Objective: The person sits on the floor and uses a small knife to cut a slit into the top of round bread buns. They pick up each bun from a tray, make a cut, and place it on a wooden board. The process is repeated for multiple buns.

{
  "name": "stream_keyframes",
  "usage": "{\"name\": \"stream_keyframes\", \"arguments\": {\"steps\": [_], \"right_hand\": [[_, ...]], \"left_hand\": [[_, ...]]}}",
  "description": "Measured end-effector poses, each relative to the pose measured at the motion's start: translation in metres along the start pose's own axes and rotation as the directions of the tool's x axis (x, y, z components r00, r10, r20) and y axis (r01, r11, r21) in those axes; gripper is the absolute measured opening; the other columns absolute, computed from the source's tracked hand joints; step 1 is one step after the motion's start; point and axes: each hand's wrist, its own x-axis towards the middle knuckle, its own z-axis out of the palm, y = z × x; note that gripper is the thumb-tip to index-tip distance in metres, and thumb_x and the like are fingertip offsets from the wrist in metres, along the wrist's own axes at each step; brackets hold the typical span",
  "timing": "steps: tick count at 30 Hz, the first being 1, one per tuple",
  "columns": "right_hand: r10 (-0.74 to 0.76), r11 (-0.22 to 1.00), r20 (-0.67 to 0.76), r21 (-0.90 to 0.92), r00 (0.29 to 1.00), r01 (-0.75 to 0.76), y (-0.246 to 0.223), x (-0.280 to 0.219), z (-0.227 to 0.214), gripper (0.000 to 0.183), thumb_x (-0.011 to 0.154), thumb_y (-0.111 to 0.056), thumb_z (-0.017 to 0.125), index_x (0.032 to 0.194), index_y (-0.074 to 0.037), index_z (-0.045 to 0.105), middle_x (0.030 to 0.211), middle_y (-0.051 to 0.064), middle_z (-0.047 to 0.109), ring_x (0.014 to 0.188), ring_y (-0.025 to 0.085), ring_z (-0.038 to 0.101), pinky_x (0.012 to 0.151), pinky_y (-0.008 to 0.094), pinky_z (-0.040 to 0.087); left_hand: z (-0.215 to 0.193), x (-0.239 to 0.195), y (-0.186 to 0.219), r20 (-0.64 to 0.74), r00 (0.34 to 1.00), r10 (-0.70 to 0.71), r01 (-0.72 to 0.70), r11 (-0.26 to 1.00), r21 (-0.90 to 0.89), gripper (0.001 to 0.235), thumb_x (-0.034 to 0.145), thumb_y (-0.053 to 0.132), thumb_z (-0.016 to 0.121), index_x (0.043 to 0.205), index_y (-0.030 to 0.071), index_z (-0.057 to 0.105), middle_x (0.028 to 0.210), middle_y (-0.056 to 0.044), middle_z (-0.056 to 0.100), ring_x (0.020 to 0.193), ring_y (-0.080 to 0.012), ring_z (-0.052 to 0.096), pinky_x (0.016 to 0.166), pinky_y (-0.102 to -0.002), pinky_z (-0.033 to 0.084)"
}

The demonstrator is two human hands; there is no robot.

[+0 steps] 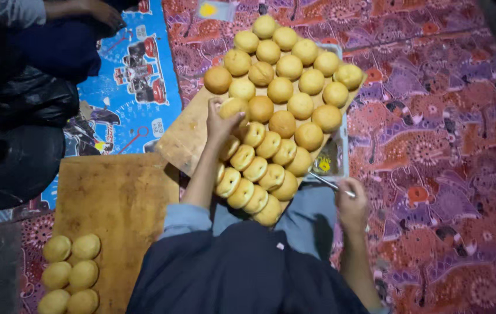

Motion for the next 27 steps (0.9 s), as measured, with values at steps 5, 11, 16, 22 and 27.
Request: {"name": "stream_keyframes", "arguments": {"steps": [5,11,16,22,27], "right_hand": [[-0.259,0.964,0.203,0.119,0.944,0.239,-0.053,-0.042,0.048,0.013,0.099,-0.007,0.069,0.11,-0.001,0.068,0.089,-0.001,0.067,0.073,0.004,0.058,0.063,0.021,0.047],[-0.585,0.809,0.103,0.0,0.805,0.588,-0.103,-0.081,0.048,0.012,0.097,-0.009,0.073,0.104,-0.001,0.069,0.093,0.007,0.072,0.079,0.009,0.066,0.07,0.024,0.052],[-0.6,0.797,0.065,-0.034,0.797,0.603,-0.105,-0.107,0.032,0.008,0.094,-0.008,0.072,0.097,-0.002,0.067,0.085,0.007,0.07,0.069,0.01,0.063,0.063,0.025,0.05],[-0.606,0.796,0.027,0.024,0.795,0.605,-0.091,-0.114,0.018,0.007,0.097,-0.007,0.068,0.097,-0.003,0.063,0.083,0.005,0.067,0.066,0.01,0.06,0.06,0.026,0.048],[-0.628,0.77,0.107,-0.055,0.771,0.635,-0.091,-0.107,0.008,0.009,0.098,-0.01,0.064,0.092,-0.004,0.062,0.073,0.006,0.065,0.06,0.014,0.061,0.059,0.028,0.048]], "left_hand": [[-0.007,-0.134,0.012,0.238,0.944,0.228,-0.078,0.856,-0.511,0.081,0.083,0.019,0.09,0.151,0.005,0.048,0.136,-0.012,0.059,0.123,-0.025,0.062,0.105,-0.041,0.057],[-0.009,-0.235,0.037,0.415,0.875,0.249,0.055,0.801,-0.596,0.092,0.073,0.023,0.092,0.15,0.011,0.043,0.129,-0.009,0.059,0.117,-0.0235,0.063,0.099,-0.039,0.057],[-0.001,-0.253,0.039,0.472,0.85,0.236,0.109,0.797,-0.594,0.086,0.072,0.018,0.094,0.145,0.007,0.05,0.128,-0.012,0.059,0.115,-0.025,0.063,0.099,-0.04,0.056],[-0.003,-0.263,0.042,0.47,0.802,0.368,-0.17,0.895,-0.411,0.086,0.066,0.014,0.096,0.14,0.008,0.053,0.136,-0.004,0.058,0.124,-0.0186,0.061,0.106,-0.035,0.052],[-0.009,-0.267,0.046,0.537,0.77,0.344,-0.31,0.938,-0.157,0.084,0.059,0.02,0.099,0.135,0.006,0.066,0.131,-0.007,0.068,0.121,-0.0181,0.064,0.106,-0.034,0.051]]}}
